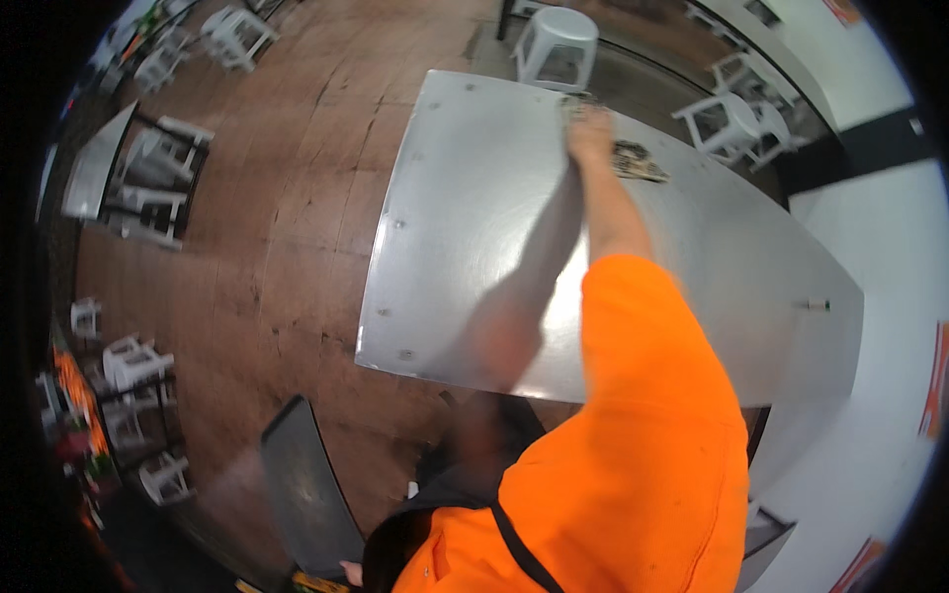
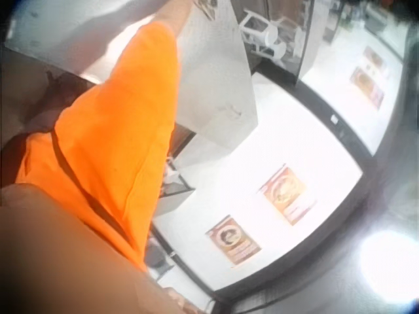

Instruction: The person wipes a metal table with a cloth while holding a green bottle, then collects used orange bowls, plates, and green bottles from multiple tables. They move white plastic stools to clear space and continue wiping tables, stacking the collected items onto a service cart.

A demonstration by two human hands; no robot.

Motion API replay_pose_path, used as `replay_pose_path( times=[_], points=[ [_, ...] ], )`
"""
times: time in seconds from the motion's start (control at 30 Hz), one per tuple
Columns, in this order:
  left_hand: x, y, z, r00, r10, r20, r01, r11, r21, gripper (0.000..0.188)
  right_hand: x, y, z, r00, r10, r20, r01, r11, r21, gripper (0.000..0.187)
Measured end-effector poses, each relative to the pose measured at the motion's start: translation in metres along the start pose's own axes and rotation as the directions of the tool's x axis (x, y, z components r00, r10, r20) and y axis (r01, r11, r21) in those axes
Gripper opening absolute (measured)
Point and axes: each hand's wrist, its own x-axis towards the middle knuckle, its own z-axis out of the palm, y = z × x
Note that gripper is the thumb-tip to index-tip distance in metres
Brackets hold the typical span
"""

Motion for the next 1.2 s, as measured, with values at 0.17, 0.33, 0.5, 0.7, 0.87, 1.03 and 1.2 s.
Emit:
replay_pose_path(
  times=[0.17,0.33,0.5,0.7,0.87,1.03,1.2],
  points=[
    [0.076,0.058,0.061,0.978,0.117,0.175,-0.129,0.99,0.056,0.056,-0.106,-0.149,-0.012,0.91,-0.414,-0.038,0.414,0.896,0.162,0.048],
    [0.139,0.138,0.119,0.874,0.285,0.394,-0.338,0.938,0.073,0.056,-0.336,-0.293,-0.088,0.847,-0.498,0.185,0.387,0.817,0.426,0.062],
    [0.165,0.215,0.154,0.77,0.413,0.486,-0.486,0.874,0.026,0.056,-0.453,-0.246,-0.07,0.926,-0.375,0.04,0.295,0.786,0.543,0.043],
    [0.149,0.261,0.16,0.727,0.5,0.471,-0.579,0.815,0.028,0.056,-0.483,-0.036,-0.075,0.919,0.387,-0.069,-0.313,0.826,0.469,0.053],
    [0.112,0.259,0.166,0.79,0.491,0.369,-0.555,0.827,0.089,0.057,-0.489,0.161,-0.081,0.66,0.734,-0.156,-0.713,0.679,0.178,0.049],
    [0.05,0.25,0.162,0.868,0.437,0.236,-0.484,0.852,0.199,0.057,-0.38,0.215,-0.092,0.519,0.853,-0.066,-0.85,0.506,-0.148,0.081],
    [-0.008,0.233,0.162,0.897,0.423,0.127,-0.441,0.865,0.238,0.057,-0.213,0.287,-0.063,0.653,0.748,-0.117,-0.741,0.663,0.103,0.062]
  ],
)
